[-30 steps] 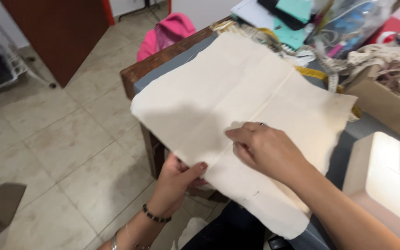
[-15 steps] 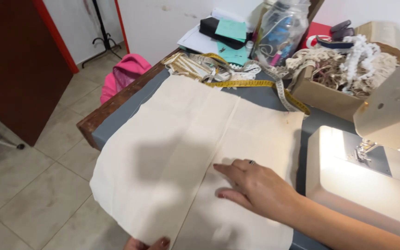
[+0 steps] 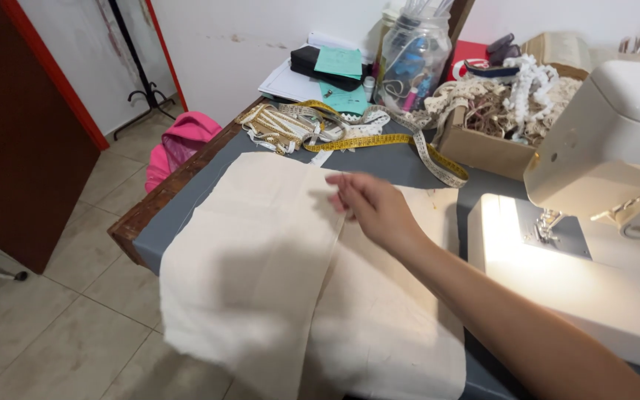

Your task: Pinning a white fabric piece onto a tan fabric base on a sewing table

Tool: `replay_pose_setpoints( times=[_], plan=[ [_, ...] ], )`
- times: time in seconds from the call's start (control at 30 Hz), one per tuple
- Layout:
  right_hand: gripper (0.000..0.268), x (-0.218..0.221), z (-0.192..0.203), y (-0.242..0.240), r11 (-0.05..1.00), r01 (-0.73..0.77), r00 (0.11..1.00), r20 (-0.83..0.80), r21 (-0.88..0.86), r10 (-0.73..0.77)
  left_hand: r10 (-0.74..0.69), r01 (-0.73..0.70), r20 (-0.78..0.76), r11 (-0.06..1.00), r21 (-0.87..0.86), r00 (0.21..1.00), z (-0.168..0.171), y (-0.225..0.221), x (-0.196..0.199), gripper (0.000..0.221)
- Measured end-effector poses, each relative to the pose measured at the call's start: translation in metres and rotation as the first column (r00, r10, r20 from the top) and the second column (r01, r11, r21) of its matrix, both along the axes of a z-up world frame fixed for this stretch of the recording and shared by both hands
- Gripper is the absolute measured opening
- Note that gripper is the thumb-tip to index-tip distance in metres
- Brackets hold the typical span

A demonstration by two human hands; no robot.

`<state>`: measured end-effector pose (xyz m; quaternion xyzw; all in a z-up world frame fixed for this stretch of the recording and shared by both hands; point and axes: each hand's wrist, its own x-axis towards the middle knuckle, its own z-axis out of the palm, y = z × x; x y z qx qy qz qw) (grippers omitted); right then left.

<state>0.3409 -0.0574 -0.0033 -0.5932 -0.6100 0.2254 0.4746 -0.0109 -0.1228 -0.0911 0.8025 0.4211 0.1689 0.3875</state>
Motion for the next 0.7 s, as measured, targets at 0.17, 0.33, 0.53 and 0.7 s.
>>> replay_pose_setpoints(
  times=[0.17, 0.33, 0.53, 0.7],
  plan=[
    [0.025, -0.002, -0.032, 0.08, 0.991, 0.126, 0.937, -0.333, 0.036, -0.107, -0.202, 0.188, -0.021, 0.86, 0.474, 0.979, 0.07, 0.065, 0.079, 0.029],
    [0.026, 0.037, -0.088, 0.152, 0.965, 0.25, 0.947, -0.188, -0.073, -0.26, -0.247, 0.381, -0.302, 0.734, 0.562, 0.921, 0.032, 0.222, 0.184, 0.055],
    [0.025, 0.033, -0.092, 0.138, 0.871, 0.448, 0.882, -0.062, -0.202, -0.468, -0.166, 0.384, -0.58, 0.881, 0.275, 0.798, 0.058, 0.245, 0.166, 0.078],
    [0.026, 0.015, -0.072, 0.113, 0.88, 0.46, 0.888, 0.067, -0.123, -0.455, -0.007, 0.253, -0.61, 0.914, 0.318, 0.792, 0.04, 0.279, 0.146, 0.08]
  ],
)
